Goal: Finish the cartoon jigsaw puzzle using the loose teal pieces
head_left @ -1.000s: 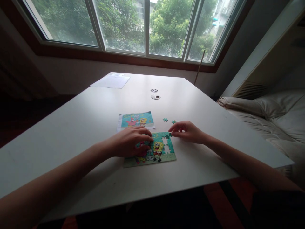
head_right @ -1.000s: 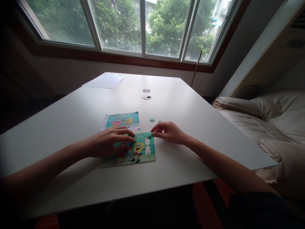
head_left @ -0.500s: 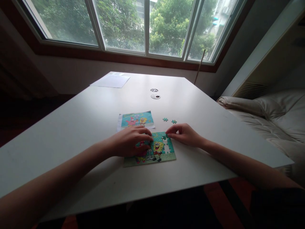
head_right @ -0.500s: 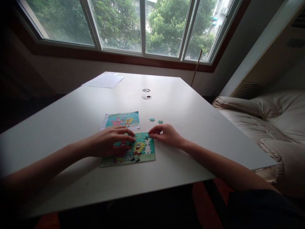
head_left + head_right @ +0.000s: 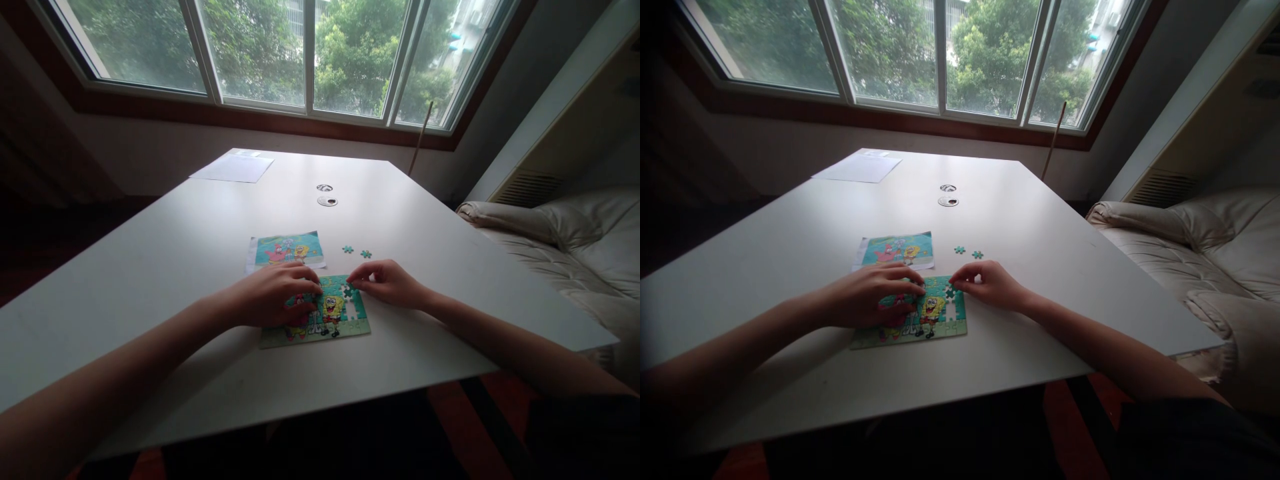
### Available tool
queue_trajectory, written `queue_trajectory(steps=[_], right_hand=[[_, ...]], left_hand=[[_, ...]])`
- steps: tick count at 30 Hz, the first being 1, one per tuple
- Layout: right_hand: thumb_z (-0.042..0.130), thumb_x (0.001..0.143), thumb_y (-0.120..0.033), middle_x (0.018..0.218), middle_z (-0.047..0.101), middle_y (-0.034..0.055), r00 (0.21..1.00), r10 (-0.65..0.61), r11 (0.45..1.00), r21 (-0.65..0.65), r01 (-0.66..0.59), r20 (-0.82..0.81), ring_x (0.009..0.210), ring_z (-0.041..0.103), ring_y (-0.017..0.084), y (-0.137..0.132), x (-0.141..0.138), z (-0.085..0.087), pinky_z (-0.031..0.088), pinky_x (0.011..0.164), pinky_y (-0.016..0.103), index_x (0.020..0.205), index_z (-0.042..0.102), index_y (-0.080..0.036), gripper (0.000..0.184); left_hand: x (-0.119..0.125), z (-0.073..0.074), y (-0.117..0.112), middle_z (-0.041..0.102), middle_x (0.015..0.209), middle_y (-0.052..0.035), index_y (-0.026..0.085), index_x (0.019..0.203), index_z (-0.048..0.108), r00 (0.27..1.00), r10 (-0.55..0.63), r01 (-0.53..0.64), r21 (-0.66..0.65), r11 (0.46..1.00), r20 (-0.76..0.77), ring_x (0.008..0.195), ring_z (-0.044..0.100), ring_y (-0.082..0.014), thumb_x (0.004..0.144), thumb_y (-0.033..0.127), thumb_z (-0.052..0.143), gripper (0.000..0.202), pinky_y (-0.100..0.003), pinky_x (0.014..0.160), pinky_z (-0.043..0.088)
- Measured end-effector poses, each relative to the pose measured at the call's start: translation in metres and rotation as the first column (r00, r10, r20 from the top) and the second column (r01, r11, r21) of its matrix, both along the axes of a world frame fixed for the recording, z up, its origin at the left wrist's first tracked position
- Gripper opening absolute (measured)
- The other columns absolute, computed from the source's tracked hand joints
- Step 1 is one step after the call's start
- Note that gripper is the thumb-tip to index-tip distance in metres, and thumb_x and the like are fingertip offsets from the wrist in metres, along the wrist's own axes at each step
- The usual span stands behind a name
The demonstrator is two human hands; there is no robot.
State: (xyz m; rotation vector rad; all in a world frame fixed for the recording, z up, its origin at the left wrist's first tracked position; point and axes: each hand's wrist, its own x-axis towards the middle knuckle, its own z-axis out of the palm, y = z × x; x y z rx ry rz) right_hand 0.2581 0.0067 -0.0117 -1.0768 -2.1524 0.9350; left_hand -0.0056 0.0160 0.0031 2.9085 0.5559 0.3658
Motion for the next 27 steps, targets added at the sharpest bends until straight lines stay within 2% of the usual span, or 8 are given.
queue_trajectory(steps=[6, 13, 19, 23, 27], right_hand=[[0.058, 0.080, -0.028, 0.078, 0.067, 0.0032, 1.000, 0.014, 1.000, -0.003, -0.014, 0.016, 0.067, 0.055, 0.011, -0.0007, 0.0000, 0.0007, 0.042, 0.059, 0.023, 0.087, 0.068, -0.017, 0.017], [0.059, 0.078, -0.030, 0.072, 0.066, 0.0014, 0.994, -0.105, 0.991, 0.081, 0.102, 0.029, 0.061, 0.052, 0.010, 0.0033, 0.0028, 0.0002, 0.037, 0.054, 0.022, 0.086, 0.070, -0.018, 0.018], [0.058, 0.078, -0.030, 0.071, 0.066, 0.0016, 0.987, -0.158, 0.985, 0.077, 0.154, 0.041, 0.060, 0.051, 0.010, 0.0056, 0.0045, -0.0007, 0.036, 0.053, 0.022, 0.086, 0.070, -0.018, 0.019], [0.057, 0.080, -0.029, 0.071, 0.065, 0.0016, 0.995, -0.099, 0.994, 0.056, 0.098, 0.013, 0.059, 0.050, 0.009, 0.0031, 0.0030, 0.0014, 0.034, 0.052, 0.021, 0.086, 0.069, -0.017, 0.018], [0.057, 0.081, -0.029, 0.068, 0.063, 0.0018, 0.999, 0.037, 0.998, 0.049, -0.037, 0.001, 0.057, 0.047, 0.008, -0.0010, 0.0004, 0.0040, 0.032, 0.049, 0.020, 0.086, 0.068, -0.015, 0.018]], left_hand=[[0.0005, 0.0003, -0.0004, 0.061, 0.107, -0.0079, 0.020, 0.107, 0.061, 1.000, 0.000, 0.000, -0.001, 1.000, 0.005, 0.092, 0.058, -0.0194, 0.086, 0.028, 0.051, 0.025, -0.032, 0.082, 0.047], [-0.0001, -0.0006, -0.0002, 0.061, 0.109, -0.0077, 0.020, 0.108, 0.060, 1.000, 0.016, -0.016, 0.003, 1.000, -0.018, 0.094, 0.058, -0.0208, 0.087, 0.029, 0.051, 0.026, -0.034, 0.083, 0.046], [0.0005, -0.0004, -0.0004, 0.061, 0.108, -0.0079, 0.020, 0.108, 0.061, 1.000, 0.013, -0.013, 0.004, 1.000, -0.016, 0.095, 0.058, -0.0210, 0.087, 0.028, 0.050, 0.025, -0.034, 0.084, 0.046], [-0.0001, -0.0005, -0.0001, 0.061, 0.109, -0.0082, 0.020, 0.109, 0.060, 1.000, 0.011, -0.011, 0.001, 1.000, -0.024, 0.095, 0.058, -0.0210, 0.087, 0.030, 0.050, 0.026, -0.035, 0.085, 0.046], [-0.0004, 0.0000, -0.0006, 0.061, 0.108, -0.0081, 0.020, 0.108, 0.061, 1.000, 0.011, -0.011, 0.010, 1.000, -0.021, 0.094, 0.058, -0.0204, 0.087, 0.029, 0.050, 0.025, -0.035, 0.085, 0.045]])
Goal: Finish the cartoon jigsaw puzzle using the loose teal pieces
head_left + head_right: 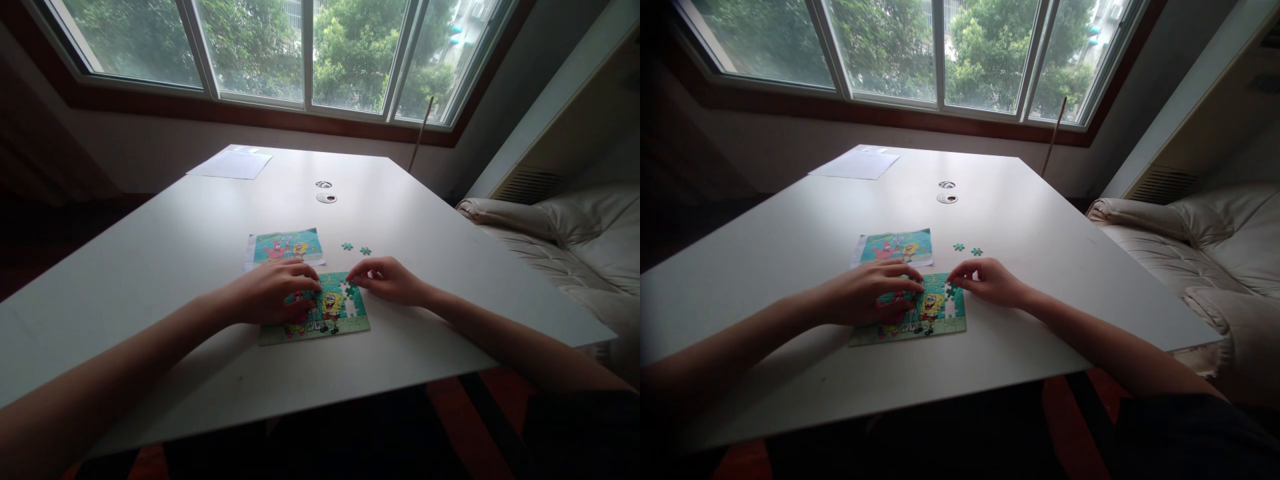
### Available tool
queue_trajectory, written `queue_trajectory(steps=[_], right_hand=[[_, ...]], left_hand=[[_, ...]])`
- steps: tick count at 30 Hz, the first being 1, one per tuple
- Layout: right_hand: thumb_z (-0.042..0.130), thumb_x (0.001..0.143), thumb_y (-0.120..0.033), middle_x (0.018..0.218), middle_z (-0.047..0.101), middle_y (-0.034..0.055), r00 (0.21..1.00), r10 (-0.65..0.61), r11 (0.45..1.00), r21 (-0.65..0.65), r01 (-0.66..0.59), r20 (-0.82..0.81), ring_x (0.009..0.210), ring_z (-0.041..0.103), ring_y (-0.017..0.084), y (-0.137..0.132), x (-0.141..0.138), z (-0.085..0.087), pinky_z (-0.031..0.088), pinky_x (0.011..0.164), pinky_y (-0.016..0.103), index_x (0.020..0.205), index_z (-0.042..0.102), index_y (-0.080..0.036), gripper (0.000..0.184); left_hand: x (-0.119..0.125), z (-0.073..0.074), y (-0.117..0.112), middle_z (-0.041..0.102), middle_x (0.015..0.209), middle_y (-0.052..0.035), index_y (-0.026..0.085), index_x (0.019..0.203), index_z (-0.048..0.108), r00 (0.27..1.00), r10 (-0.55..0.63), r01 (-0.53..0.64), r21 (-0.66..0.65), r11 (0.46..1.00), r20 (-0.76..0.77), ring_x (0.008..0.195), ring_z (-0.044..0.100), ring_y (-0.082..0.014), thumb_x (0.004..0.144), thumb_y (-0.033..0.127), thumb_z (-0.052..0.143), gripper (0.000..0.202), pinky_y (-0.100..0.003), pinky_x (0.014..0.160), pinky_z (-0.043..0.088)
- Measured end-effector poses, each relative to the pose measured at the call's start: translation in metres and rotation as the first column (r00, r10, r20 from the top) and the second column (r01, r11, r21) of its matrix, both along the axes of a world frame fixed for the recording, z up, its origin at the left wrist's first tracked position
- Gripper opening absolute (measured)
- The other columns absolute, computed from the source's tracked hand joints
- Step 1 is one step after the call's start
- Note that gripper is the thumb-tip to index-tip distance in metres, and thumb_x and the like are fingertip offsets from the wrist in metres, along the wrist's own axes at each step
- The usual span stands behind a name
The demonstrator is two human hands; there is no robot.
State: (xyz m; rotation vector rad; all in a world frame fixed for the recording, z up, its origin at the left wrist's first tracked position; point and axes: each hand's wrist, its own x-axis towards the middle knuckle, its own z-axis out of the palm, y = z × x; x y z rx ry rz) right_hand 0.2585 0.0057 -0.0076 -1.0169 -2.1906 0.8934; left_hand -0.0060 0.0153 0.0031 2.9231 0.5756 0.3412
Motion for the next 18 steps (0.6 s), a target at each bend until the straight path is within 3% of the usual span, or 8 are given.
queue_trajectory(steps=[3, 18], right_hand=[[0.055, 0.083, -0.028, 0.071, 0.063, 0.0025, 0.998, 0.057, 0.998, 0.004, -0.057, 0.009, 0.057, 0.047, 0.007, -0.0014, -0.0004, 0.0003, 0.032, 0.049, 0.020, 0.087, 0.068, -0.014, 0.019], [0.058, 0.081, -0.026, 0.077, 0.067, 0.0031, 0.997, 0.067, 0.998, -0.006, -0.067, 0.033, 0.060, 0.050, 0.008, -0.0033, -0.0009, 0.0012, 0.034, 0.051, 0.020, 0.087, 0.069, -0.016, 0.016]], left_hand=[[0.0006, 0.0004, -0.0005, 0.061, 0.107, -0.0082, 0.019, 0.107, 0.061, 1.000, 0.000, 0.000, 0.005, 1.000, 0.006, 0.093, 0.058, -0.0201, 0.087, 0.028, 0.050, 0.024, -0.034, 0.084, 0.045], [0.0001, -0.0025, 0.0019, 0.061, 0.108, -0.0083, 0.020, 0.108, 0.060, 1.000, -0.006, 0.006, 0.000, 1.000, 0.011, 0.094, 0.057, -0.0206, 0.087, 0.029, 0.051, 0.025, -0.035, 0.084, 0.045]])
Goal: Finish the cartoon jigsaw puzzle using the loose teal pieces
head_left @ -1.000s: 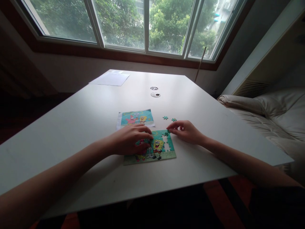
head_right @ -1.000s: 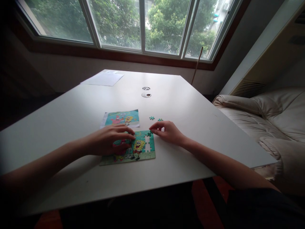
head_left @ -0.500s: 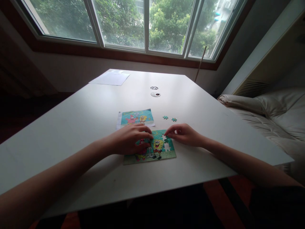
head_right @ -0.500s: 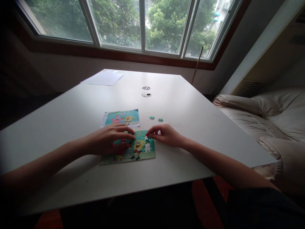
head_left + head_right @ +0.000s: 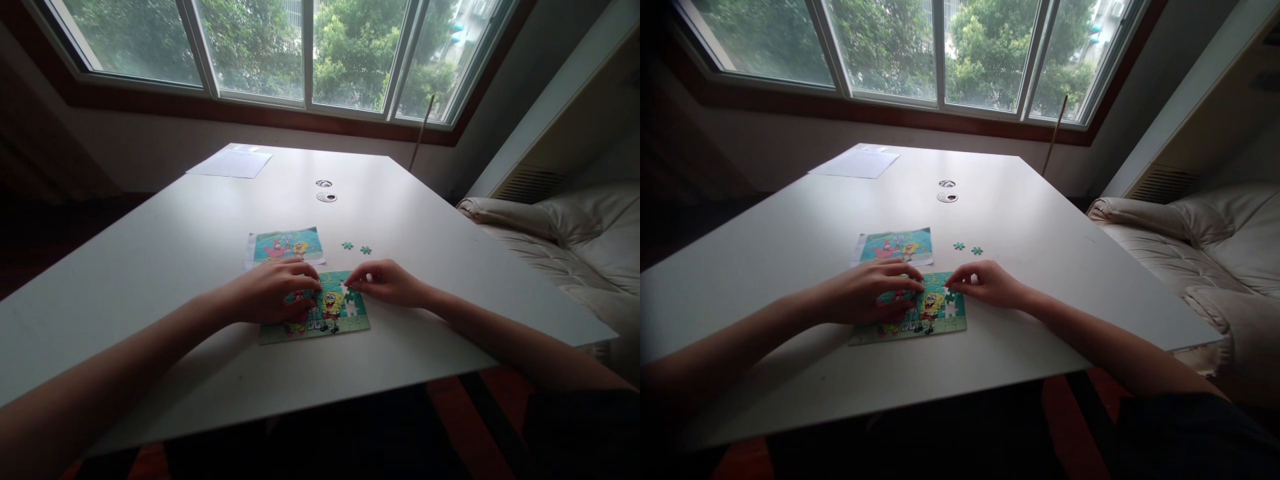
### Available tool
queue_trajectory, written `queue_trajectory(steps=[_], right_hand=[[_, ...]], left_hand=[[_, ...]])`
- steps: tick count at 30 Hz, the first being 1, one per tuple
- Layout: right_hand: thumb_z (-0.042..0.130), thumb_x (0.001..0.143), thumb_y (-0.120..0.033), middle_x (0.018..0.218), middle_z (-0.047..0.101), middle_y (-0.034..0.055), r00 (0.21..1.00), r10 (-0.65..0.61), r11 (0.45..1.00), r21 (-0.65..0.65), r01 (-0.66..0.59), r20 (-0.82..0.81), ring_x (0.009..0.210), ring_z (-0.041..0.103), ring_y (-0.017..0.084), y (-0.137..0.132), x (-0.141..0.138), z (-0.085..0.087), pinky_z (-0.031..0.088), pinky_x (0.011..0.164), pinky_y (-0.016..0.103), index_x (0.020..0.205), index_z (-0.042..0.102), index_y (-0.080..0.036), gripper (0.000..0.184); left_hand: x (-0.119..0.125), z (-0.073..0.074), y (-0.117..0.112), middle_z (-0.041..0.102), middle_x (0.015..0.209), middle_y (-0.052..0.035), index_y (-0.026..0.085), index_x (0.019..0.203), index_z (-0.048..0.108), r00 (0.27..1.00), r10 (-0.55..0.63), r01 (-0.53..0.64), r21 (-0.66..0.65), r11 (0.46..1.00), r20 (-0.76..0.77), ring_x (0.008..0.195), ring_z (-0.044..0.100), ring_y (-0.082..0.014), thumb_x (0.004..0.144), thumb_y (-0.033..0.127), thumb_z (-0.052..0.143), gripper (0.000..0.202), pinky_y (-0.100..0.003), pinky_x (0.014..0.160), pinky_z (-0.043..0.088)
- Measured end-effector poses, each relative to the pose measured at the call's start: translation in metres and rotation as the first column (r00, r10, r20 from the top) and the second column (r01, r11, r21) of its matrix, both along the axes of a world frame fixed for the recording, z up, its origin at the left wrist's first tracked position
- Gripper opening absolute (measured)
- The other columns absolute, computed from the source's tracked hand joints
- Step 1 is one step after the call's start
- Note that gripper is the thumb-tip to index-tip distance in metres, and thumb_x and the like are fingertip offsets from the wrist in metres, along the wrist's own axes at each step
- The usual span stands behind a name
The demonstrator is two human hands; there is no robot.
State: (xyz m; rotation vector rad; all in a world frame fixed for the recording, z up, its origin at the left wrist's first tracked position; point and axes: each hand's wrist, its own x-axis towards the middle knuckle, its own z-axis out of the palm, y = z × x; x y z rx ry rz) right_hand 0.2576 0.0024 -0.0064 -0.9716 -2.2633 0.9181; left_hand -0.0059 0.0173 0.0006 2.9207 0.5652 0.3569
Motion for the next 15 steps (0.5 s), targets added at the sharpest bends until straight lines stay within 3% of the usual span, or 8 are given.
queue_trajectory(steps=[6, 15], right_hand=[[0.058, 0.081, -0.026, 0.073, 0.066, 0.0023, 1.000, -0.025, 1.000, -0.008, 0.025, -0.007, 0.058, 0.050, 0.008, 0.0007, -0.0004, 0.0005, 0.035, 0.051, 0.020, 0.087, 0.069, -0.015, 0.017], [0.065, 0.074, -0.030, 0.080, 0.070, 0.0055, 0.962, -0.224, 0.974, -0.076, 0.214, -0.154, 0.070, 0.061, 0.014, 0.0089, 0.0024, -0.0071, 0.046, 0.062, 0.025, 0.085, 0.069, -0.015, 0.018]], left_hand=[[-0.0007, 0.0006, 0.0001, 0.061, 0.109, -0.0078, 0.020, 0.108, 0.060, 1.000, 0.004, -0.004, -0.002, 1.000, 0.000, 0.095, 0.057, -0.0206, 0.087, 0.029, 0.051, 0.025, -0.035, 0.085, 0.045], [0.0060, -0.0061, -0.0014, 0.062, 0.106, -0.0048, 0.023, 0.098, 0.065, 0.990, 0.088, -0.088, 0.001, 0.996, 0.112, 0.096, 0.058, -0.0199, 0.087, 0.028, 0.052, 0.018, -0.038, 0.089, 0.044]])
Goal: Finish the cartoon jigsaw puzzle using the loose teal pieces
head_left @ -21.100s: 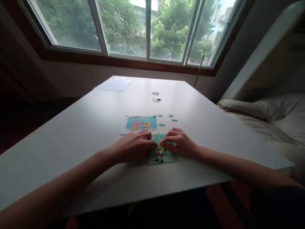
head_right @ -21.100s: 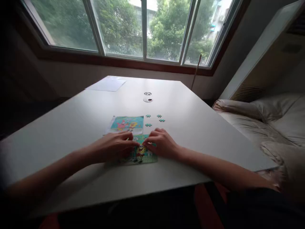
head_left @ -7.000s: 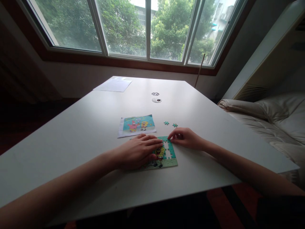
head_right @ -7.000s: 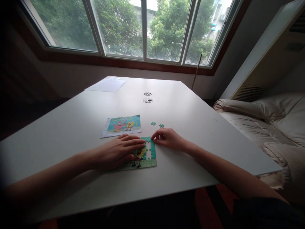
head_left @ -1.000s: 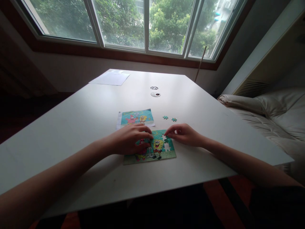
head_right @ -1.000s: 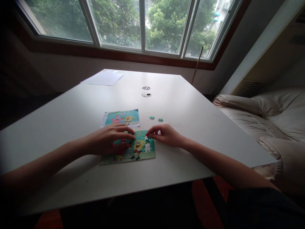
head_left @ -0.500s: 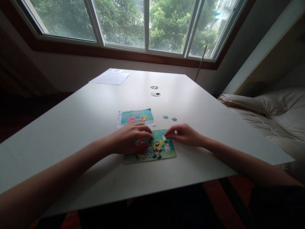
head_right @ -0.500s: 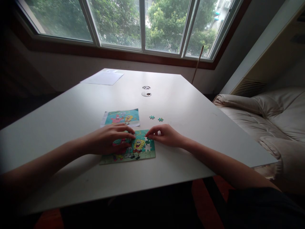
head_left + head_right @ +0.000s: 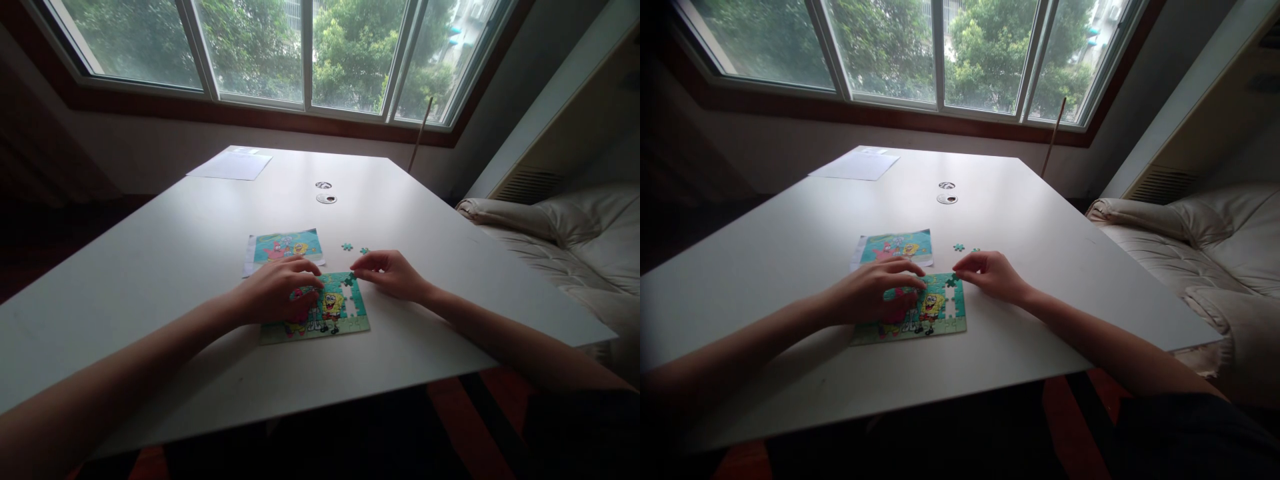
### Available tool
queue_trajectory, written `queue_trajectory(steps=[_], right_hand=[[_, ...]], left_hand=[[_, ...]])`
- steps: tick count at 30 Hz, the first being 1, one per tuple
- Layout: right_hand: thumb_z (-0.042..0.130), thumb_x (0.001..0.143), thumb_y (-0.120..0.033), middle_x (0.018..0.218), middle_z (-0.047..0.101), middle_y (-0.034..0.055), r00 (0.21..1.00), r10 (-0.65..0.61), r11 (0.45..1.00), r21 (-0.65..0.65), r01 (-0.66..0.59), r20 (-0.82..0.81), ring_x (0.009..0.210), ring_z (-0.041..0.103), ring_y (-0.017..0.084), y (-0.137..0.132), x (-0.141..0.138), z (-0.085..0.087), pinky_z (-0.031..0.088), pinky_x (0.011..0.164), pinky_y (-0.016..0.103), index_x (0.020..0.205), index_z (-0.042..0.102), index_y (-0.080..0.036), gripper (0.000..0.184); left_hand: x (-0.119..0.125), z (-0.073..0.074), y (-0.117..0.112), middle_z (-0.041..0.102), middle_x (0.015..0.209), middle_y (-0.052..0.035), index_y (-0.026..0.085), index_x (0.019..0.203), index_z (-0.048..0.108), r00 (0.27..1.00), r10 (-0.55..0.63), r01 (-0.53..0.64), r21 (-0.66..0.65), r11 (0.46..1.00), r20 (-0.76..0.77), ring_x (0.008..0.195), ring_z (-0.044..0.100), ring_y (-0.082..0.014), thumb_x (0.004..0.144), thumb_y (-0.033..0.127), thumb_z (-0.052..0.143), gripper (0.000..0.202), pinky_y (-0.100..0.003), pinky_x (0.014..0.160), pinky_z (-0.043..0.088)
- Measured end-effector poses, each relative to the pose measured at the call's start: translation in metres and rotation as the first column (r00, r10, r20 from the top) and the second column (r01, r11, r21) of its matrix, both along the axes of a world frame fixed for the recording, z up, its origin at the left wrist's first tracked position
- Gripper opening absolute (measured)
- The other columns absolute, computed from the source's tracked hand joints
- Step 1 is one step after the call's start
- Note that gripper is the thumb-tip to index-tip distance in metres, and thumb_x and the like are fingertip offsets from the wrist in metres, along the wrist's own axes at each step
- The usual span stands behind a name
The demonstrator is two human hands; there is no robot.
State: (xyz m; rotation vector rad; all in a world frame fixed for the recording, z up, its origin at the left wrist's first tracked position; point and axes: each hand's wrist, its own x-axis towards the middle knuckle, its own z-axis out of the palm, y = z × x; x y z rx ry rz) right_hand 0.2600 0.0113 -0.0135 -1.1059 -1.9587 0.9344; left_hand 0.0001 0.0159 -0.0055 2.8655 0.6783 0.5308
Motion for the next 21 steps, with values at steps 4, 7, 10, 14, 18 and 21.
queue_trajectory(steps=[4, 7, 10, 14, 18, 21], right_hand=[[0.064, 0.075, -0.029, 0.078, 0.070, 0.0055, 1.000, -0.011, 1.000, 0.003, 0.011, 0.028, 0.068, 0.063, 0.014, 0.000, 0.000, 0.004, 0.045, 0.060, 0.025, 0.085, 0.069, -0.015, 0.017], [0.063, 0.076, -0.028, 0.076, 0.070, 0.0048, 0.996, 0.019, 1.000, 0.000, -0.019, 0.089, 0.067, 0.063, 0.013, 0.003, 0.007, 0.010, 0.044, 0.058, 0.025, 0.086, 0.069, -0.015, 0.018], [0.062, 0.076, -0.030, 0.079, 0.070, 0.0058, 0.992, 0.019, 1.000, -0.002, -0.018, 0.125, 0.069, 0.063, 0.014, 0.012, 0.019, 0.014, 0.046, 0.061, 0.026, 0.088, 0.068, -0.014, 0.020], [0.062, 0.074, -0.030, 0.089, 0.070, 0.0082, 0.992, -0.097, 0.995, -0.017, 0.099, 0.082, 0.077, 0.064, 0.017, 0.026, 0.034, 0.010, 0.050, 0.072, 0.031, 0.088, 0.068, -0.014, 0.023], [0.060, 0.075, -0.029, 0.088, 0.070, 0.0064, 0.967, -0.148, 0.989, 0.016, 0.148, 0.209, 0.075, 0.063, 0.016, 0.031, 0.039, 0.004, 0.049, 0.070, 0.029, 0.088, 0.070, -0.015, 0.022], [0.058, 0.076, -0.029, 0.084, 0.071, 0.0036, 0.913, -0.180, 0.983, 0.099, 0.154, 0.365, 0.068, 0.059, 0.014, 0.028, 0.038, 0.006, 0.045, 0.062, 0.026, 0.087, 0.071, -0.018, 0.020]], left_hand=[[0.003, -0.001, -0.002, 0.064, 0.100, -0.0049, 0.022, 0.094, 0.066, 0.999, 0.006, -0.006, 0.005, 1.000, 0.033, 0.091, 0.058, -0.0188, 0.087, 0.026, 0.051, 0.018, -0.035, 0.082, 0.047], [0.002, -0.001, -0.001, 0.064, 0.098, -0.0051, 0.021, 0.096, 0.066, 1.000, -0.021, 0.021, 0.008, 1.000, 0.008, 0.090, 0.057, -0.0185, 0.087, 0.025, 0.050, 0.019, -0.034, 0.082, 0.047], [0.001, -0.001, -0.001, 0.064, 0.098, -0.0055, 0.021, 0.099, 0.065, 0.999, -0.042, 0.042, 0.009, 0.999, 0.000, 0.090, 0.058, -0.0181, 0.088, 0.024, 0.048, 0.020, -0.035, 0.085, 0.045], [0.001, 0.000, -0.001, 0.064, 0.098, -0.0065, 0.020, 0.099, 0.064, 0.999, -0.054, 0.054, 0.010, 0.998, -0.002, 0.090, 0.058, -0.0184, 0.088, 0.023, 0.047, 0.021, -0.034, 0.081, 0.047], [0.001, 0.001, -0.001, 0.063, 0.101, -0.0070, 0.020, 0.102, 0.064, 0.998, -0.059, 0.060, 0.007, 0.998, -0.020, 0.091, 0.057, -0.0190, 0.088, 0.023, 0.048, 0.022, -0.034, 0.081, 0.047], [0.000, 0.001, -0.001, 0.063, 0.101, -0.0070, 0.020, 0.102, 0.063, 0.998, -0.061, 0.062, 0.010, 0.998, -0.025, 0.091, 0.058, -0.0187, 0.088, 0.023, 0.048, 0.022, -0.034, 0.083, 0.046]])
